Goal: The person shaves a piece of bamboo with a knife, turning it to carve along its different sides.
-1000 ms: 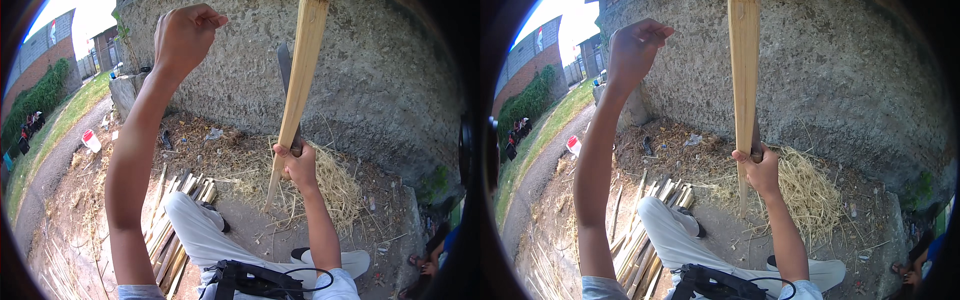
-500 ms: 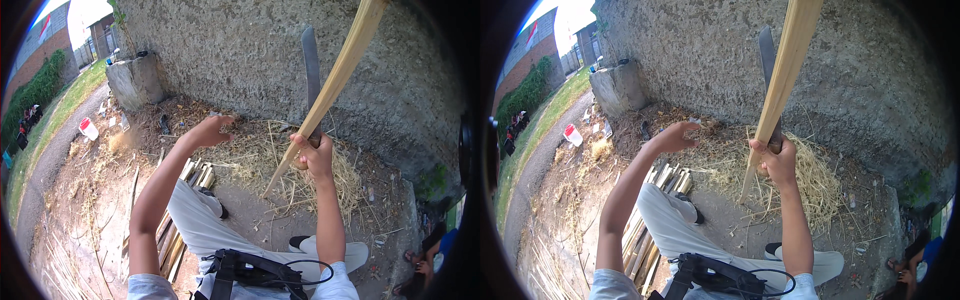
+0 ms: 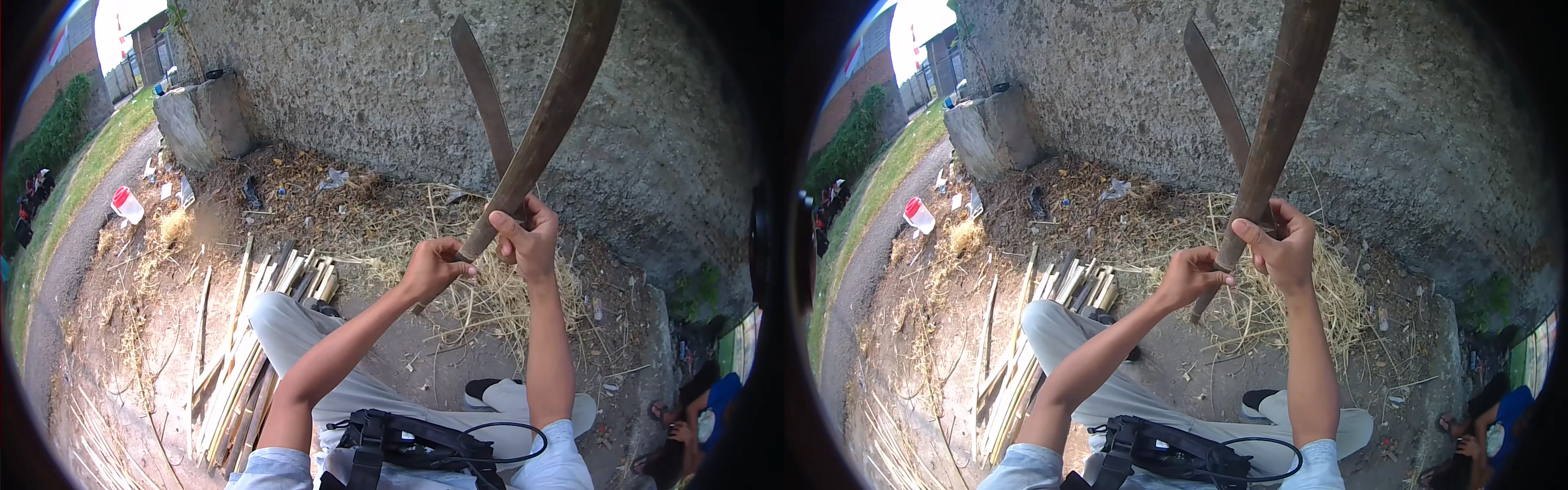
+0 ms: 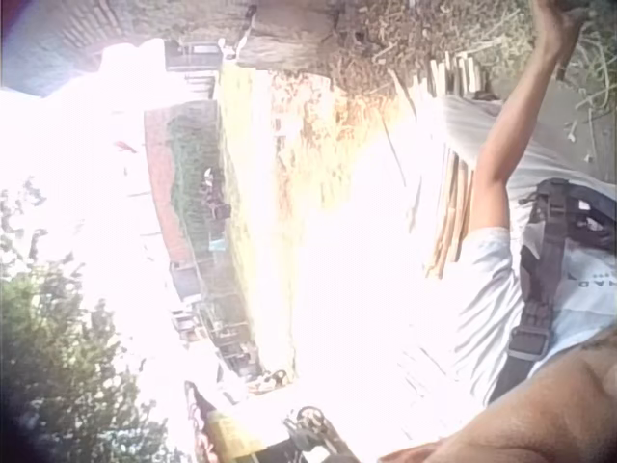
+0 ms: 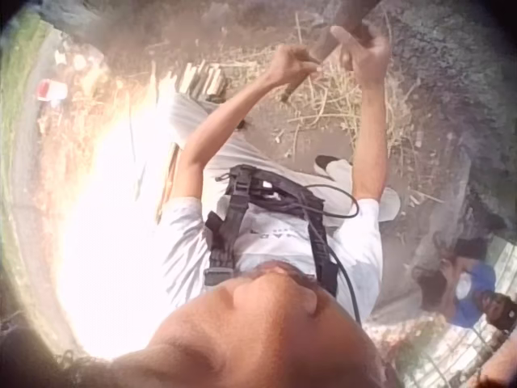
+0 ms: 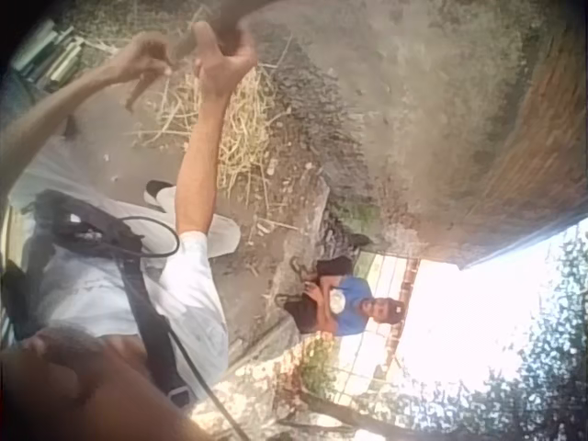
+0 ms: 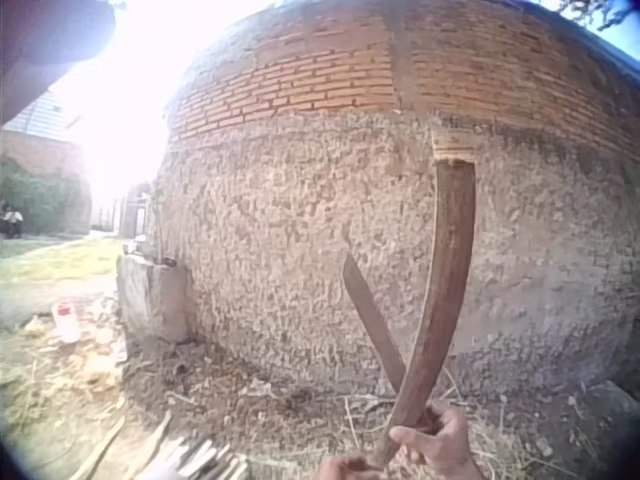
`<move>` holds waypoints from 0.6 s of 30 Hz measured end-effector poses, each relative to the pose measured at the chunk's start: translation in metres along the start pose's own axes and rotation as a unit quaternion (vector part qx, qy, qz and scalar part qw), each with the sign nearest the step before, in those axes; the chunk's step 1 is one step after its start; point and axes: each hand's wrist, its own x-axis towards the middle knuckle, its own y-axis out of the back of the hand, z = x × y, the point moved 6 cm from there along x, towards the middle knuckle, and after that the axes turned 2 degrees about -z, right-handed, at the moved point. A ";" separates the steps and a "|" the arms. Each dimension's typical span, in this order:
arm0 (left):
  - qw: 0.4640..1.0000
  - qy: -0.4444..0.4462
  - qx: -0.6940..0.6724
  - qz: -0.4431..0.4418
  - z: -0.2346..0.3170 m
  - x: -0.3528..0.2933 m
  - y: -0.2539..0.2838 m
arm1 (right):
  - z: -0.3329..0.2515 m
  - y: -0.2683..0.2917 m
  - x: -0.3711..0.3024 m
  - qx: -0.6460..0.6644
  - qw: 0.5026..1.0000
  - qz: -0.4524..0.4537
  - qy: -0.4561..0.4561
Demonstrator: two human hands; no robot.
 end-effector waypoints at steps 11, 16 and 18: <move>0.982 -0.064 0.026 0.176 -0.018 -0.020 0.087 | 0.137 0.040 -0.120 0.042 0.955 0.124 -0.267; 0.968 -0.123 -0.023 0.216 -0.035 -0.018 0.128 | 0.240 0.059 -0.218 0.054 0.889 0.195 -0.412; 0.961 -0.152 -0.070 0.220 -0.042 -0.015 0.135 | 0.261 0.059 -0.235 0.041 0.879 0.207 -0.428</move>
